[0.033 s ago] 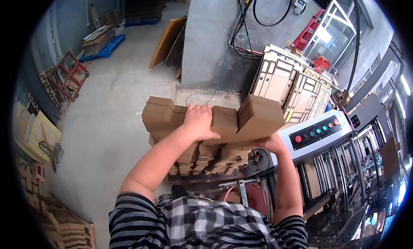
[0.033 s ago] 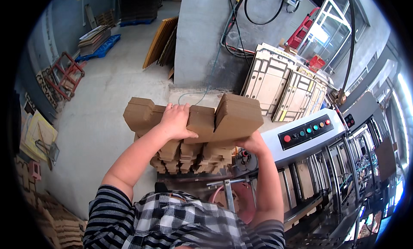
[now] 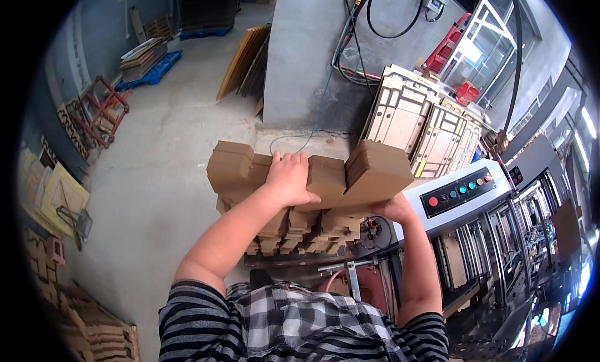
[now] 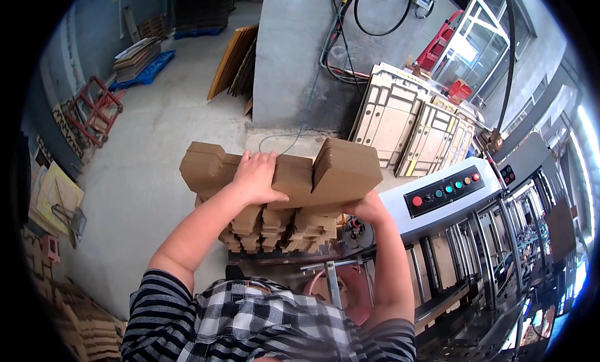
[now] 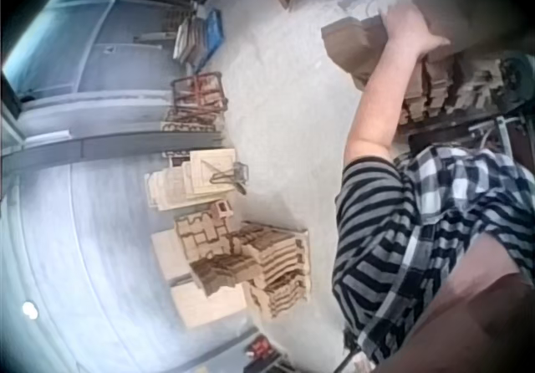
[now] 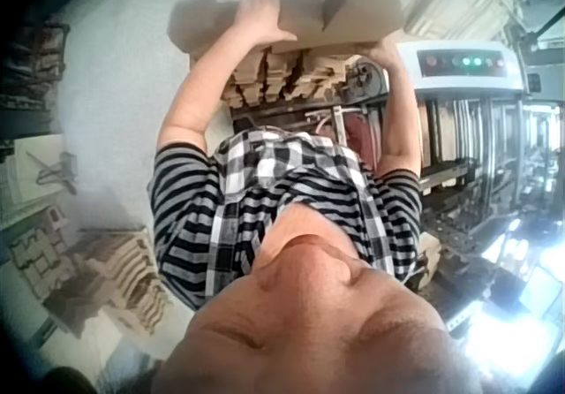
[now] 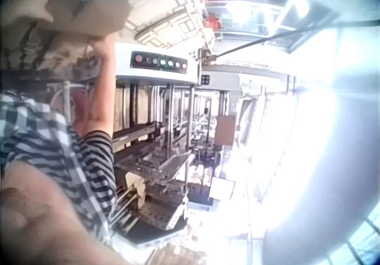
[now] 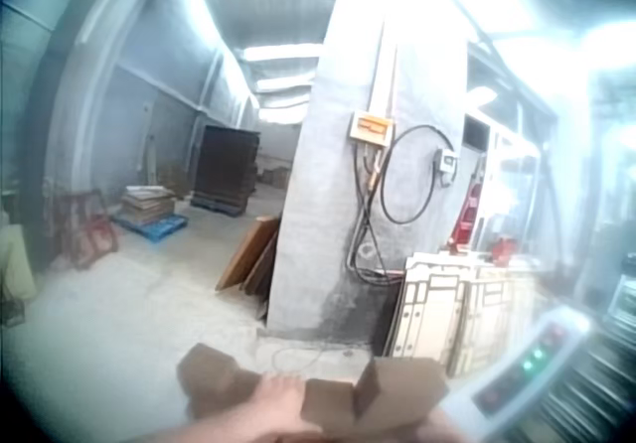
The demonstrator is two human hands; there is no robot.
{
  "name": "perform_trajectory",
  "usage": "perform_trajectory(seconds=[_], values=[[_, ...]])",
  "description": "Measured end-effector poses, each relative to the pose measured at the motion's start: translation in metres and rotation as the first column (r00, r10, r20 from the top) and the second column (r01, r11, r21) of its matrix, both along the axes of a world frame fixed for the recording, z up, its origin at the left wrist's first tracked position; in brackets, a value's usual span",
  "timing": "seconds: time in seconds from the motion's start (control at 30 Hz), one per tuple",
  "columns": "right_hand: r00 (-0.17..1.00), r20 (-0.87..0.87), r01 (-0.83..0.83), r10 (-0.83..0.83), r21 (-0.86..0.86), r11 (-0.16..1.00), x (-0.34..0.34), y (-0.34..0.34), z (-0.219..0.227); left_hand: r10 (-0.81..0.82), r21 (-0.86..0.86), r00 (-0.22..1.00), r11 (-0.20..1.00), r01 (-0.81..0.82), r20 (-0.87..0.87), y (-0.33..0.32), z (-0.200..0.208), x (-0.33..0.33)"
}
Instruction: The person picks up flat cardboard pieces and folds them into boxes, then places them onto a conveyor machine. They also move a pallet jack across the warehouse floor to reposition a pallet of materials before returning to the machine to continue folding and loading boxes.
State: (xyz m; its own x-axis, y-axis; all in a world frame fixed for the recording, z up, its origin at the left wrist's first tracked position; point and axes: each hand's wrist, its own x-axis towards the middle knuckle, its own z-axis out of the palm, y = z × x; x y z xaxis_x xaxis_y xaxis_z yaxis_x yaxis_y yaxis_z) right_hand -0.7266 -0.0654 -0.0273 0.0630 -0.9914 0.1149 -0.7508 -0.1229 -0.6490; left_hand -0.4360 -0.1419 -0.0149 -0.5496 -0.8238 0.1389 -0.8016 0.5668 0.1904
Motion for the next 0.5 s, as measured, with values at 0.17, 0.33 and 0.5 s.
perform_trajectory(seconds=[0.17,0.33,0.5], values=[[0.998,-0.055,-0.035,0.028,-0.140,0.990,-0.014,0.002,-0.003,0.061,-0.118,0.996,0.991,-0.067,-0.058,0.009,-0.010,-0.003],[0.997,0.071,-0.027,0.026,0.004,1.000,-0.014,-0.001,-0.003,0.012,-0.144,0.999,0.989,-0.018,-0.038,0.006,-0.019,-0.003],[0.995,0.047,-0.090,0.090,0.009,0.996,-0.004,0.003,0.009,0.023,-0.085,0.996,0.996,-0.016,0.088,0.016,-0.002,0.000]])
